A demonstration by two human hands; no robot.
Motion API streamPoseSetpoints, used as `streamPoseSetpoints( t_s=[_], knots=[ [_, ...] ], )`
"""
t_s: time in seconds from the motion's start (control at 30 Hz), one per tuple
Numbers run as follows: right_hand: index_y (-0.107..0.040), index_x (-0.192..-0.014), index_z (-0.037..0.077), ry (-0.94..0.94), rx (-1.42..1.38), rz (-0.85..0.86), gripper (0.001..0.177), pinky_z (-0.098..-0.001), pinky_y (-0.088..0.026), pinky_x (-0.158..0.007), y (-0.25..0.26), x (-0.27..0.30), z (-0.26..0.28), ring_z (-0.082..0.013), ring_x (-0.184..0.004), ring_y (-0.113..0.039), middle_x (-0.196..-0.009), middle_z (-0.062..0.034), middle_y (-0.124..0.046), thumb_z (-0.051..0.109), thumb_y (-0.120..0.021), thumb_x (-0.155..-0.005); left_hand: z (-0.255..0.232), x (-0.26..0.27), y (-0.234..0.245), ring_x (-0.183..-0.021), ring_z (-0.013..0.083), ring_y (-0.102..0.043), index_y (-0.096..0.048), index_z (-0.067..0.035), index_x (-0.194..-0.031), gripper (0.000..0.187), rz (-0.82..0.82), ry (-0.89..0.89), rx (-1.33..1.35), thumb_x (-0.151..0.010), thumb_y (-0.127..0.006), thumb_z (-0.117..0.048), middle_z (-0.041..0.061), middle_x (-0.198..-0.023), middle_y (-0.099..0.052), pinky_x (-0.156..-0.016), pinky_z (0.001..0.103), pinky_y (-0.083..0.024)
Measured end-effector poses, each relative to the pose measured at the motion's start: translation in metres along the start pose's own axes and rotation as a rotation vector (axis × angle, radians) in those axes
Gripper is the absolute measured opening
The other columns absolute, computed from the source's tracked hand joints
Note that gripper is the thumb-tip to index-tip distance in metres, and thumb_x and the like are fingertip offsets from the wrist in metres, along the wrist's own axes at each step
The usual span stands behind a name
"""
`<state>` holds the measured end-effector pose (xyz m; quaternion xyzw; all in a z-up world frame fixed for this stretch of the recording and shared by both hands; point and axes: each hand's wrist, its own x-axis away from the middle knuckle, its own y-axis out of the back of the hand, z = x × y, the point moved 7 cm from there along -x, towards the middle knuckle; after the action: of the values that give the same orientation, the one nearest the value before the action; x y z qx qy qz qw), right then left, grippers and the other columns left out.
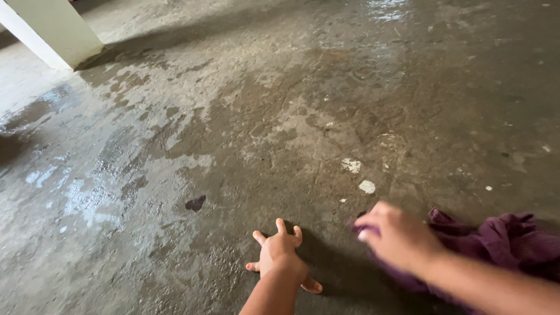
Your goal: The person wipes a concrete floor using a purple cloth, moving it across wet areas and scrubbing dark spots.
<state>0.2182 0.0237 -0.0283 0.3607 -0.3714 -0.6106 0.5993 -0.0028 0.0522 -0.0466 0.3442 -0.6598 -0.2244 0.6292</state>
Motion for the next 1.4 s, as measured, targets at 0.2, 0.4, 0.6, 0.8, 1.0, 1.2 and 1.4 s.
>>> streamPoseSetpoints(
  t_s=[0.2,0.4,0.6,0.8,1.0,1.2,1.4],
  knots=[
    [-0.075,-0.118,0.017,0.461,-0.105,0.227,0.036,-0.0392,-0.057,-0.079,-0.036,0.065,0.034,-0.0299,-0.099,-0.071,-0.118,-0.0084,-0.066,0.026,-0.078,-0.083,-0.003,0.008,0.002,-0.160,0.0422,0.005,-0.026,-0.051,-0.160,0.139,-0.048,-0.033,-0.042,-0.047,-0.104,-0.031,-0.013,-0.175,0.004,-0.112,0.082,-0.026],
    [-0.076,-0.121,0.025,0.028,0.058,0.043,0.037,-0.0369,-0.058,-0.083,0.021,0.017,-0.040,-0.0251,-0.092,-0.072,-0.108,-0.0035,-0.067,0.028,-0.069,-0.084,0.000,0.011,0.004,-0.156,0.0452,-0.015,-0.012,-0.032,-0.165,0.134,-0.131,-0.214,-0.384,-0.061,-0.092,-0.058,0.004,-0.175,-0.001,-0.114,0.061,-0.044],
    [-0.077,-0.116,0.016,0.233,0.019,0.076,0.036,-0.0393,-0.057,-0.081,0.021,0.080,-0.045,-0.0281,-0.093,-0.071,-0.101,-0.0080,-0.069,0.030,-0.073,-0.083,-0.039,0.025,-0.048,-0.152,0.0406,-0.024,-0.017,-0.007,-0.163,0.105,-0.348,-0.625,-0.943,-0.089,-0.076,-0.052,0.016,-0.169,-0.016,-0.114,0.066,-0.029],
    [-0.074,-0.119,0.014,0.498,0.006,0.430,0.030,-0.0403,-0.056,-0.080,0.006,0.165,-0.032,-0.0271,-0.088,-0.070,-0.102,-0.0100,-0.062,0.028,-0.071,-0.093,-0.056,0.102,-0.101,-0.148,0.0388,-0.033,-0.036,-0.009,-0.154,0.082,-0.226,-1.163,-0.981,-0.087,-0.077,-0.036,0.016,-0.168,-0.024,-0.112,0.064,-0.033],
    [-0.078,-0.103,0.013,0.387,0.168,0.175,0.025,-0.0429,-0.057,-0.071,0.049,0.123,-0.054,-0.0282,-0.084,-0.070,-0.099,-0.0057,-0.067,0.025,-0.075,-0.082,-0.042,0.113,-0.100,-0.151,0.0401,-0.026,-0.033,-0.009,-0.156,0.088,-0.101,-1.011,-0.940,-0.086,-0.080,-0.036,0.015,-0.169,-0.018,-0.111,0.067,-0.032],
    [-0.075,-0.112,0.010,0.625,0.123,0.479,0.028,-0.0424,-0.054,-0.076,0.007,0.166,-0.017,-0.0309,-0.090,-0.070,-0.104,-0.0104,-0.063,0.024,-0.076,-0.088,-0.003,0.103,-0.112,-0.150,0.0419,-0.032,-0.037,-0.010,-0.155,0.088,-0.030,-0.944,-0.945,-0.084,-0.080,-0.039,0.015,-0.168,-0.025,-0.110,0.065,-0.037],
    [-0.082,-0.104,0.026,0.047,0.344,0.295,0.029,-0.0399,-0.057,-0.089,0.058,0.098,-0.070,-0.0214,-0.102,-0.071,-0.107,-0.0008,-0.074,0.031,-0.085,-0.075,0.015,0.081,-0.145,-0.138,0.0421,-0.052,-0.039,-0.008,-0.159,0.084,-0.045,-0.978,-0.848,-0.087,-0.074,-0.034,0.024,-0.172,-0.022,-0.100,0.055,-0.051]
  ],
)
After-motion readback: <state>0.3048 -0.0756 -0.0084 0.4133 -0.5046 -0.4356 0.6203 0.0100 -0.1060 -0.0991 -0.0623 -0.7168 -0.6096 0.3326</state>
